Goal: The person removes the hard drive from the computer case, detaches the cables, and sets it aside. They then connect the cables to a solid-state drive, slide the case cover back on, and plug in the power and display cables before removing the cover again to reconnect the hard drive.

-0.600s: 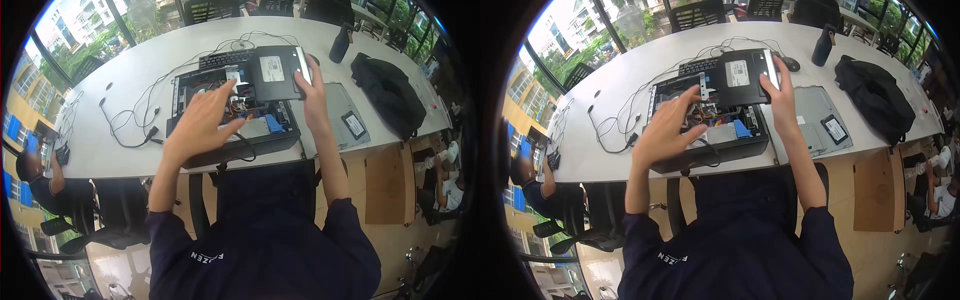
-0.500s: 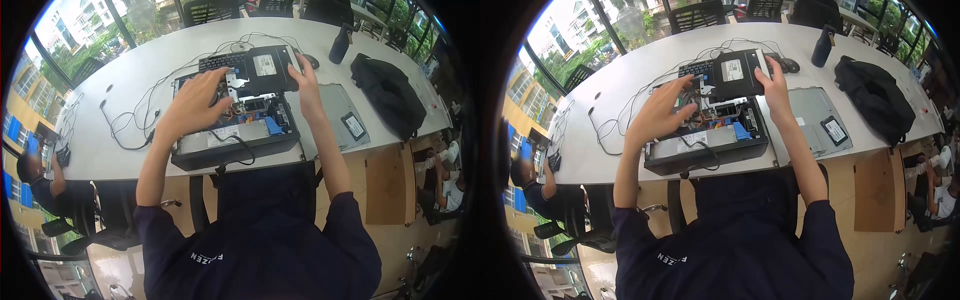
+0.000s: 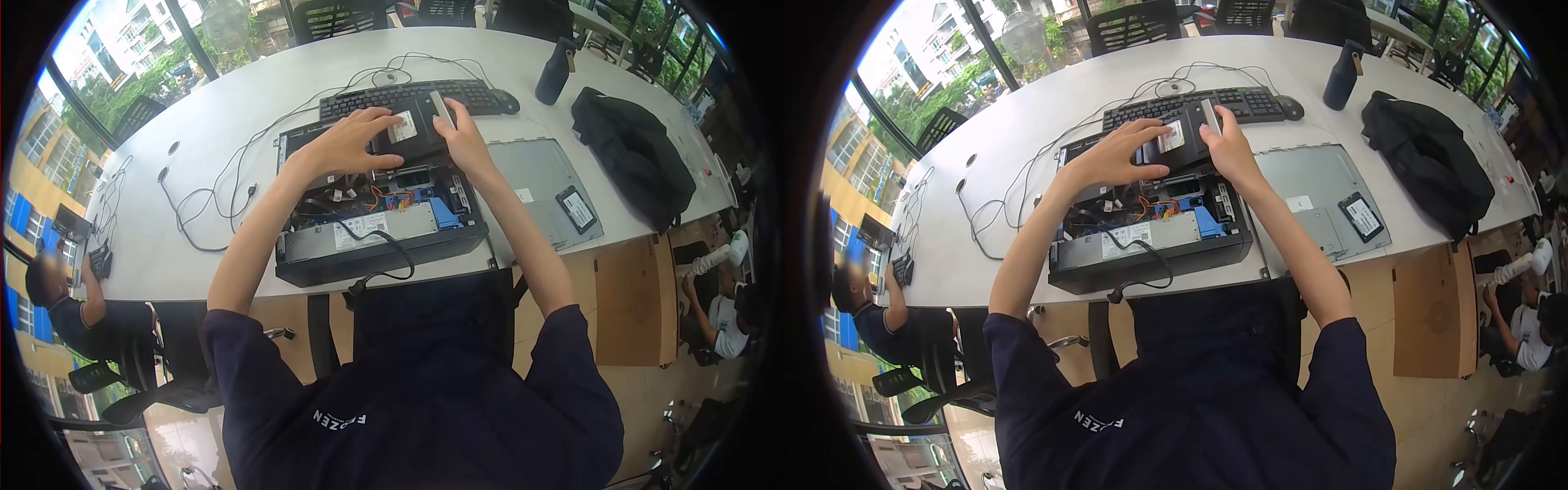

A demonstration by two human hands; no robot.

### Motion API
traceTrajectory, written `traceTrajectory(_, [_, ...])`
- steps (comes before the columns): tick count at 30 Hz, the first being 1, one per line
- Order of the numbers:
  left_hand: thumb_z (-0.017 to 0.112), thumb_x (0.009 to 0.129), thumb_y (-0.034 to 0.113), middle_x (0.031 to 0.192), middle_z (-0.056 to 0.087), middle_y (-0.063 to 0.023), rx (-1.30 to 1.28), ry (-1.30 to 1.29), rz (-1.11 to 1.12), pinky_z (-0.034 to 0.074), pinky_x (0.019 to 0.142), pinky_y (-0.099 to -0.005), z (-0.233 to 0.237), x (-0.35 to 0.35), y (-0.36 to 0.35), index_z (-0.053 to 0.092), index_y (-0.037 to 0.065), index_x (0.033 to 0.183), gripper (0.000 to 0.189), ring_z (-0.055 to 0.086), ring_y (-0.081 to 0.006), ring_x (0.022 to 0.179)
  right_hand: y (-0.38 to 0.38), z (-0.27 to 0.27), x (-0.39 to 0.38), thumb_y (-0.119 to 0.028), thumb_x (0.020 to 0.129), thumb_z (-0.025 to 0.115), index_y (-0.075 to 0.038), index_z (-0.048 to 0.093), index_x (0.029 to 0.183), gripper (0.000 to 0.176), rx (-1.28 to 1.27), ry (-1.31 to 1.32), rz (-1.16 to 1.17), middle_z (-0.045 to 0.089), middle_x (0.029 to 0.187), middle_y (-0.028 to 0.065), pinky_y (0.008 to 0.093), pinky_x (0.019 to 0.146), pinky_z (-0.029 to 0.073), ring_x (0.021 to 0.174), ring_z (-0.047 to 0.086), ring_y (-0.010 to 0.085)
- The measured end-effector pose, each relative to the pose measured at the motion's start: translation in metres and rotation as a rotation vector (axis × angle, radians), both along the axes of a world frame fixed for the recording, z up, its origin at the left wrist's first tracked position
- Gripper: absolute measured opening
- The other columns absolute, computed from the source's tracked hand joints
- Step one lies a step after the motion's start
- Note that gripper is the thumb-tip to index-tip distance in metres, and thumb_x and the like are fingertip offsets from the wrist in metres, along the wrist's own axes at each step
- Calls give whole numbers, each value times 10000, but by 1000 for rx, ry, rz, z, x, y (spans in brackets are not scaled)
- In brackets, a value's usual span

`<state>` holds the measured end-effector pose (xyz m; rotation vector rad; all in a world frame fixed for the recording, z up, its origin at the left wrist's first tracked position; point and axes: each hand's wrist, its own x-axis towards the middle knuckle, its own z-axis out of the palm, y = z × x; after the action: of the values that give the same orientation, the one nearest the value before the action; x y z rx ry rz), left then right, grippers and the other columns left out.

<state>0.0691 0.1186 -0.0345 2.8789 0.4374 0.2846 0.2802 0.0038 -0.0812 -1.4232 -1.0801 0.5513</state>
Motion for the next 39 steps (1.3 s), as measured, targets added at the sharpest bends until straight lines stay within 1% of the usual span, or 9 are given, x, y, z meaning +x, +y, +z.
traceTrajectory(7, [737,850,511,1545,386,-182,-4,-2,18,326,1181,-469,-7,-7,-5,482,107,1464,778,349,-367,1445,6,-11,6,-265,974,573,53,404,1475,617,-48,-163,-21,499,1448,292,412,1109,384,1358,489,372])
traceTrajectory(10, [752,836,381,1434,464,-163,125,-134,-1,382,1117,-451,-3,-9,-23,549,99,1376,642,438,-365,1338,3,-5,2,-256,974,570,55,401,1471,610,-25,-119,-13,513,1429,291,397,1104,387,1334,511,360])
traceTrajectory(16, [743,779,189,1121,528,-101,202,-130,-250,437,926,-389,4,-18,-42,719,97,885,142,492,-267,1062,3,-5,3,-221,1005,545,11,399,1471,540,2,85,-5,581,1270,190,338,1011,437,1180,575,235])
traceTrajectory(23, [732,828,149,1060,603,-40,327,-255,-280,425,903,-364,10,-23,-52,725,104,872,63,524,-233,1008,-4,-1,2,-192,1008,513,-4,354,1456,512,99,253,11,593,1203,159,313,947,456,1095,584,193])
traceTrajectory(25, [718,845,118,999,629,-31,229,-13,-168,412,966,-383,22,-33,-61,711,94,902,62,552,-222,1018,-4,1,1,-192,1006,506,2,346,1447,508,101,264,28,597,1172,150,310,939,454,1063,588,188])
traceTrajectory(28, [710,853,124,919,651,-23,267,-56,-150,399,986,-386,9,-41,-64,722,97,929,81,578,-203,980,-4,2,-3,-196,1010,501,-2,346,1443,499,56,225,38,596,1169,149,306,928,456,1042,590,182])
traceTrajectory(32, [677,877,120,862,680,-52,211,-152,-103,399,986,-402,10,-47,-67,730,89,963,105,606,-229,902,2,-2,1,-242,1011,509,-1,340,1447,526,-15,82,32,602,1153,171,352,976,443,1093,602,246])
traceTrajectory(34, [626,882,124,710,680,-76,194,-197,-49,416,958,-398,11,-51,-64,736,74,990,162,609,-259,727,5,-3,1,-264,1011,509,0,340,1445,536,-50,-12,31,608,1164,190,378,1003,434,1135,605,282])
traceTrajectory(39, [601,912,126,739,696,-105,116,-215,37,437,999,-394,13,-47,-57,721,66,1044,188,635,-297,752,9,-4,2,-323,1000,507,13,315,1444,588,-70,-249,-62,646,1215,293,460,1088,362,1218,592,427])
